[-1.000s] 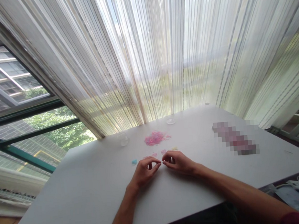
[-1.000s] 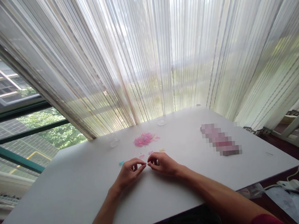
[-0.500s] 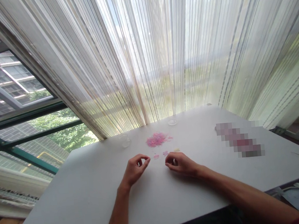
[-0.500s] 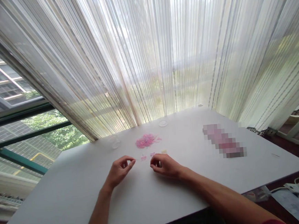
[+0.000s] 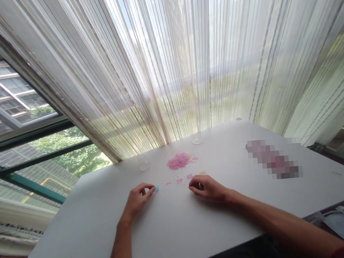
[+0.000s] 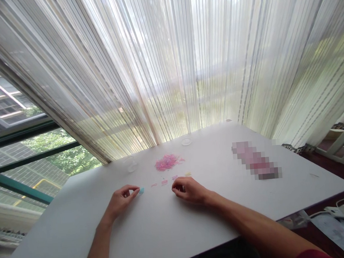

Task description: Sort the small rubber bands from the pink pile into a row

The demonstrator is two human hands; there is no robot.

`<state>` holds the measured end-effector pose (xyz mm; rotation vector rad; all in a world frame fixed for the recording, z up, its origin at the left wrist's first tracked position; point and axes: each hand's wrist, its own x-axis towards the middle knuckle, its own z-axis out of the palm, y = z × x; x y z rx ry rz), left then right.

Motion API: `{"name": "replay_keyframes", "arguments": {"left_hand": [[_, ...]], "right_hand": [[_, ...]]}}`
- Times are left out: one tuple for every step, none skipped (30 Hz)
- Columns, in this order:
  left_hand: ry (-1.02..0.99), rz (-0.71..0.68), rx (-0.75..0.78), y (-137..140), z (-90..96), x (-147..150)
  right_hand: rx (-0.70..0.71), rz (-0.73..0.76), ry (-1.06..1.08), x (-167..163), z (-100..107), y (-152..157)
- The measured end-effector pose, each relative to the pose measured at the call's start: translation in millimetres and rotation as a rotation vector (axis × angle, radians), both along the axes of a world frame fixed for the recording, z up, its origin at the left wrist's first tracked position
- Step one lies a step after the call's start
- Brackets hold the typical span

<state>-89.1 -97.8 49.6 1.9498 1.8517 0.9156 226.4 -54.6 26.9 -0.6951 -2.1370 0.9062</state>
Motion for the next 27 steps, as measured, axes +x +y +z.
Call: {"name": "replay_keyframes", "arguments": {"left_hand": [[-0.005,-0.004,-0.009,-0.5,-1.0,-1.0],[-0.013,-0.007,-0.019,-0.9,-1.7,-2.5],[-0.021,-0.011,-0.031,-1.4,-2.3,-4.1],[-0.031,-0.015,-0.042,-1.9,-2.8,-5.9],[-0.042,-0.020,-0.051,-2.4,-3.3,-7.5],[-0.055,-0.025,-0.060,-3.0,-3.8,-8.8],[-0.066,-0.028,-0.065,-3.5,-4.1,-9.8],[-0.076,-0.029,-0.068,-3.9,-4.4,-10.3],[-0.083,-0.029,-0.072,-4.2,-4.5,-10.5],[-0.088,-0.030,-0.076,-4.5,-4.5,-10.3],[-0.090,-0.032,-0.081,-4.6,-4.5,-10.0],[-0.092,-0.034,-0.085,-4.7,-4.3,-9.5],[-0.093,-0.037,-0.090,-4.9,-4.1,-9.0],[-0.093,-0.039,-0.094,-5.0,-3.8,-8.5],[-0.092,-0.039,-0.097,-5.2,-3.4,-8.0],[-0.089,-0.038,-0.099,-5.4,-2.9,-7.6],[-0.083,-0.035,-0.102,-5.7,-2.3,-7.2],[-0.076,-0.030,-0.104,-6.1,-1.5,-6.8],[-0.067,-0.027,-0.106,-6.4,-0.7,-6.5],[-0.059,-0.026,-0.107,-6.8,0.0,-6.2],[-0.050,-0.027,-0.104,-7.0,0.7,-6.1],[-0.040,-0.029,-0.101,-7.2,1.2,-6.1],[-0.029,-0.032,-0.098,-7.1,1.4,-6.2],[-0.017,-0.033,-0.093,-6.8,1.1,-6.4],[-0.003,-0.032,-0.086,-6.3,0.5,-6.7],[0.009,-0.031,-0.076,-5.6,-0.6,-6.9],[0.020,-0.030,-0.062,-4.7,-2.0,-6.9]], "right_hand": [[0.001,0.001,-0.002,0.1,0.2,0.0],[0.002,0.002,-0.006,0.1,0.4,0.1],[0.003,0.003,-0.012,0.2,0.4,0.1],[0.005,0.004,-0.016,0.2,0.4,0.0],[0.006,0.005,-0.019,0.2,0.4,-0.1],[0.007,0.007,-0.021,0.3,0.5,-0.2],[0.009,0.008,-0.022,0.3,0.6,-0.4],[0.010,0.009,-0.022,0.4,0.8,-0.5],[0.011,0.008,-0.024,0.4,1.0,-0.6],[0.011,0.006,-0.025,0.4,1.2,-0.7],[0.010,0.003,-0.027,0.5,1.4,-0.8],[0.008,0.000,-0.029,0.6,1.4,-0.8],[0.007,-0.003,-0.029,0.6,1.4,-0.8],[0.006,-0.003,-0.030,0.7,1.3,-0.7],[0.005,-0.002,-0.031,0.9,1.1,-0.6],[0.005,-0.001,-0.032,0.9,1.1,-0.5],[0.005,-0.001,-0.032,1.0,1.1,-0.4],[0.005,0.000,-0.032,1.0,1.2,-0.3],[0.005,-0.001,-0.031,1.0,1.4,-0.2],[0.005,-0.001,-0.030,0.9,1.8,-0.1],[0.005,-0.002,-0.028,0.8,2.1,0.0],[0.006,-0.002,-0.027,0.7,2.5,-0.1],[0.005,-0.003,-0.027,0.6,2.8,-0.1],[0.004,-0.004,-0.028,0.5,3.1,-0.2],[0.002,-0.005,-0.029,0.4,3.3,-0.4],[0.001,-0.004,-0.028,0.2,3.4,-0.6],[0.000,-0.004,-0.027,0.1,3.4,-0.8]]}}
